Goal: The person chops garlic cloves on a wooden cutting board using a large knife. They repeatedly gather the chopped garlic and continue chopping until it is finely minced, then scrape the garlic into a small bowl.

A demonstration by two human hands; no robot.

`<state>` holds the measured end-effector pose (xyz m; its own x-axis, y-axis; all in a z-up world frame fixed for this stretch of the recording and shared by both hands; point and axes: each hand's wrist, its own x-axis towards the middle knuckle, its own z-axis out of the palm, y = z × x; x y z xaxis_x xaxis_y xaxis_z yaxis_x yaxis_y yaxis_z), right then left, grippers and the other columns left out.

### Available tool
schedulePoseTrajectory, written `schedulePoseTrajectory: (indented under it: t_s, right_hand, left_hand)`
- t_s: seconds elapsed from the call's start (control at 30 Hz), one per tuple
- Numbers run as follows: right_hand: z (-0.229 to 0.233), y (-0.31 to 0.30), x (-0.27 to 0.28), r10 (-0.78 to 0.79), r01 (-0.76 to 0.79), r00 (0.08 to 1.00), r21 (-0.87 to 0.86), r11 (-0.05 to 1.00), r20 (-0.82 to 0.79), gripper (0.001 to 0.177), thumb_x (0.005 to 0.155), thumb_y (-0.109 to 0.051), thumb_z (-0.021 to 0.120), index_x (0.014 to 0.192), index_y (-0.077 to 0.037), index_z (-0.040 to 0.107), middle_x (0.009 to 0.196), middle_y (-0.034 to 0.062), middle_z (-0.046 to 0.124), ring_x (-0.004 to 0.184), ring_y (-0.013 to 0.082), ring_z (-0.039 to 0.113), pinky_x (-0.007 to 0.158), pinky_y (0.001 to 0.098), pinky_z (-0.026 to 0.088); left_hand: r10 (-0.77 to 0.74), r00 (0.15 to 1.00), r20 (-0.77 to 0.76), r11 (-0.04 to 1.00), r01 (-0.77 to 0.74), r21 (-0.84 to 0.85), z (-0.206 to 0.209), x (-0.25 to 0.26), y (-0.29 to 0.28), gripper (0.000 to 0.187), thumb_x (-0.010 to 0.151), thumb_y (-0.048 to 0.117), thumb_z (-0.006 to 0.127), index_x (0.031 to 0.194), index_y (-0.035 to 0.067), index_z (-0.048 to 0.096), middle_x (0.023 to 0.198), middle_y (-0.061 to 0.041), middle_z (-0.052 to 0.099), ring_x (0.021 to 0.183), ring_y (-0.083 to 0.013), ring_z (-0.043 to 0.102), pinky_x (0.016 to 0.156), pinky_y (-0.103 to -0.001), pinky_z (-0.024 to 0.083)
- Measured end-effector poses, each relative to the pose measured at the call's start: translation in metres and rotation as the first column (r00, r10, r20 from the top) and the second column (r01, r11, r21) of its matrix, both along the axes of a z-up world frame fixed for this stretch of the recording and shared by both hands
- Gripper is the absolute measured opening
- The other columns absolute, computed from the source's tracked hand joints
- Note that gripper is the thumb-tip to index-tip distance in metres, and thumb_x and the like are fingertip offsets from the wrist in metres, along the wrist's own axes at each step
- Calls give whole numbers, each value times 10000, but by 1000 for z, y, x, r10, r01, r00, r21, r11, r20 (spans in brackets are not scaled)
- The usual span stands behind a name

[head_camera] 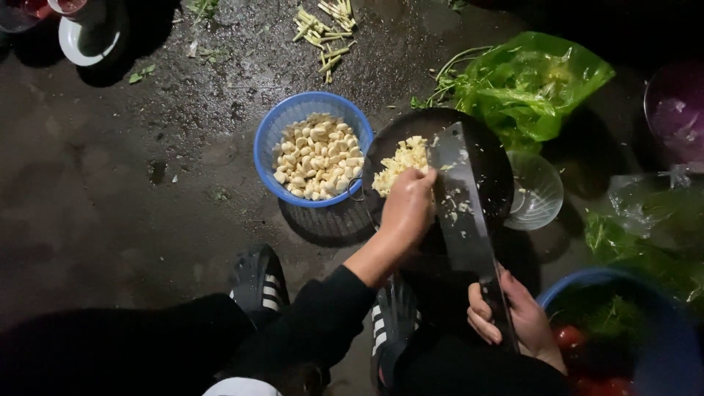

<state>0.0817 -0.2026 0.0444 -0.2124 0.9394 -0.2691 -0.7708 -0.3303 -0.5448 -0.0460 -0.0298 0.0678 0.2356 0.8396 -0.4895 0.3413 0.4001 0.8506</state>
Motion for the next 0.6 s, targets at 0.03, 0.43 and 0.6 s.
schedulePoseTrajectory:
  t_s: [0.03,0.43,0.6]
  right_hand:
    - [-4,-1,4,0,0,1000,3,1000,0,315,998,-330,322,1165,-87,437,597,94,422,321,130,368,311,250,338]
    - [-3,-27,29,-155,170,893,3,986,423,271,998,-256,317,1169,-91,448,595,109,461,348,178,452,326,266,388]
    - [-11,-32,31,-185,232,882,-56,971,433,283,999,-251,310,1200,-101,441,608,117,463,364,192,459,339,270,392]
  left_hand:
    - [0,1000,0,1000,0,3,-3,-5,2,292,942,280,392,740,84,470,797,-78,483,723,-218,461,673,-353,364]
    - [-272,711,-649,430,693,579,-87,67,38,98,731,-36,552,703,-4,640,783,-168,537,679,-331,519,544,-429,464]
    - [-194,196,-961,13,980,197,-126,98,50,137,764,204,604,721,319,664,714,97,592,734,-183,503,564,-299,313]
